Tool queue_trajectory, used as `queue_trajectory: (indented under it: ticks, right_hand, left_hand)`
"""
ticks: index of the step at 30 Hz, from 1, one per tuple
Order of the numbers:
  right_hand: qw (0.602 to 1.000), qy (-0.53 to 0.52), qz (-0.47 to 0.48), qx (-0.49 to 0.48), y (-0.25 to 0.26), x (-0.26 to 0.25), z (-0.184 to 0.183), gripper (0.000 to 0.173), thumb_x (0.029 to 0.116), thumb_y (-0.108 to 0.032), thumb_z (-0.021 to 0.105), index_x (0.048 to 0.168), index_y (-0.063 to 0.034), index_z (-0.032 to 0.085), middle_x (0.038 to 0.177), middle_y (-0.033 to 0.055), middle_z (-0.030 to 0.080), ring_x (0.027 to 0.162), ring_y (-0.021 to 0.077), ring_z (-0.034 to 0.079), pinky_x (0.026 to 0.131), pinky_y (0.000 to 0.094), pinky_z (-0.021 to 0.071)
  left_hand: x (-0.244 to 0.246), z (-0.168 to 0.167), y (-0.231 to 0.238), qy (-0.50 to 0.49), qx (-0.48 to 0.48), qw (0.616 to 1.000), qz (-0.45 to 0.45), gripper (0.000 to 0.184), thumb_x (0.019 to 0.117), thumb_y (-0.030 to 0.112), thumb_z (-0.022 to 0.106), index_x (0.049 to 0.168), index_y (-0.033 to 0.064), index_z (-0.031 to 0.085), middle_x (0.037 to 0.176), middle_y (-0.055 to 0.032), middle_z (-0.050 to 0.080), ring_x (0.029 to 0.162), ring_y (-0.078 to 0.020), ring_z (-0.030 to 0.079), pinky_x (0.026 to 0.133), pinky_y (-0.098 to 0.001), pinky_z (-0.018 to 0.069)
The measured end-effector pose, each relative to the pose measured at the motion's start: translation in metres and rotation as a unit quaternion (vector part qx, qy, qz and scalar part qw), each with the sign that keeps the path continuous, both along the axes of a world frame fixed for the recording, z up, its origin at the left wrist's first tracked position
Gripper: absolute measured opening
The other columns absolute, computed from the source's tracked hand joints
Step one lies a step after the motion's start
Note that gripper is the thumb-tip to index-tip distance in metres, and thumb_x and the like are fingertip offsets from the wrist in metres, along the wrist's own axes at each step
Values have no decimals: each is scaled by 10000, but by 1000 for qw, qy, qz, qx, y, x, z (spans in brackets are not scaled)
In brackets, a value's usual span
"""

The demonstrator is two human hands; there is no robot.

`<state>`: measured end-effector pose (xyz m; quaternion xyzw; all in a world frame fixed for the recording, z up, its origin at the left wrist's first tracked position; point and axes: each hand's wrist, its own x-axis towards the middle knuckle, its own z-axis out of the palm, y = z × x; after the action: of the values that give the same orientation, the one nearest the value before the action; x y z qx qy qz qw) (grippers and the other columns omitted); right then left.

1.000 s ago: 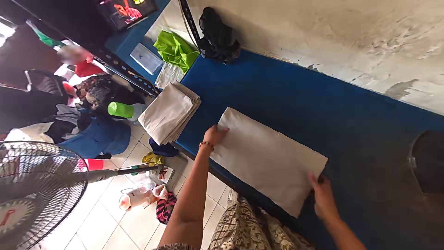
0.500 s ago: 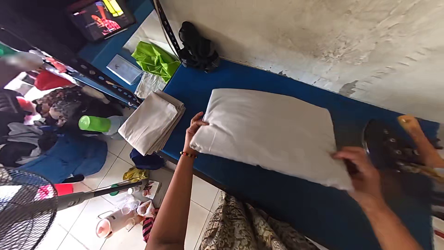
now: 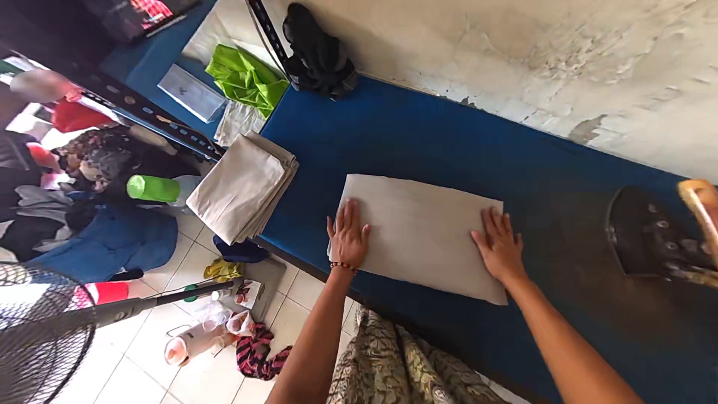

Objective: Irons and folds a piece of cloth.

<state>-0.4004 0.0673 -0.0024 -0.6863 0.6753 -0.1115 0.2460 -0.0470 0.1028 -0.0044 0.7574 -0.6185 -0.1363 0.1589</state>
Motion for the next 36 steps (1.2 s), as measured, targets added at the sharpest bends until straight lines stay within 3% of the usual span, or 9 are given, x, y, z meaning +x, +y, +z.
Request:
queue_trajectory:
  ticks: [4,8,13,17,21,23,27,32,36]
  right_hand:
    - [979,-127,-156,36,1,-12,11,679,1062,-353,496,1563,58,292,1558,344,331,1441,524,314,1133,699,247]
    - [889,-294,-282,208,-42,-22,33,540,1068,-415,486,1423,-8,462,1182,199,603,979,239,614,841,419,513]
    - [900,-339,-169,216,-73,-34,101,94,1015,-104,578,1036,-48,650,696,-37,605,512,-3,481,486,148,404]
    - [935,-353,15,43,-52,-51,164,240,837,69,655,1013,-89,694,866,-81,708,706,-55,620,635,139,534]
    - [923,-353,149,-48,-39,-68,154,111,807,-128,718,899,-189,720,1018,-116,666,914,-22,638,790,195,569]
    - [930,-330,157,-47,-33,-71,118,121,829,0,630,902,-52,712,1036,-14,666,928,23,651,828,217,570]
    - [972,-74,214,57,-29,-56,76,291,882,183,540,1060,59,733,1214,278,645,1065,417,642,923,554,509]
    - [976,-39,128,-170,-45,23,67,451,1024,-192,552,1401,56,543,1512,279,453,1376,488,447,1064,698,355]
    - [983,37,141,-115,-74,35,0,794,1021,-553,451,1616,-63,262,1676,165,224,1551,382,173,1150,740,143]
  left_hand:
    - [18,36,-20,123,136,967,178,673,1042,442,521,1538,5,394,1563,-276,368,1439,-450,355,1136,-631,288]
    - [53,54,-46,277,253,912,168,676,933,430,726,1396,-21,527,1295,-311,586,1165,-440,589,997,-591,463]
    - [73,75,-51,404,250,874,99,325,974,181,684,1207,-39,623,1014,-158,668,833,-183,624,796,-370,532]
    - [75,108,-14,517,8,847,120,286,916,-84,645,1199,-58,615,1028,-107,701,909,-141,675,862,-344,566]
    - [67,95,10,552,-187,801,140,266,930,-12,501,1149,58,635,1013,39,714,913,-15,664,833,-251,569]
    - [73,66,19,540,-172,816,115,270,971,-21,480,1196,-53,627,1332,-109,593,1197,-114,567,1026,-299,472]
    - [74,34,32,339,-71,924,160,301,928,-151,460,1068,-74,715,1436,-289,510,1361,-360,481,1094,-457,417]
    - [6,37,10,52,-40,997,43,444,1042,266,514,1426,56,584,1549,-186,455,1462,-425,358,1181,-649,219]
    - [4,3,12,-14,31,999,42,659,1050,505,331,1581,119,379,1638,-71,349,1526,-335,274,1180,-708,95]
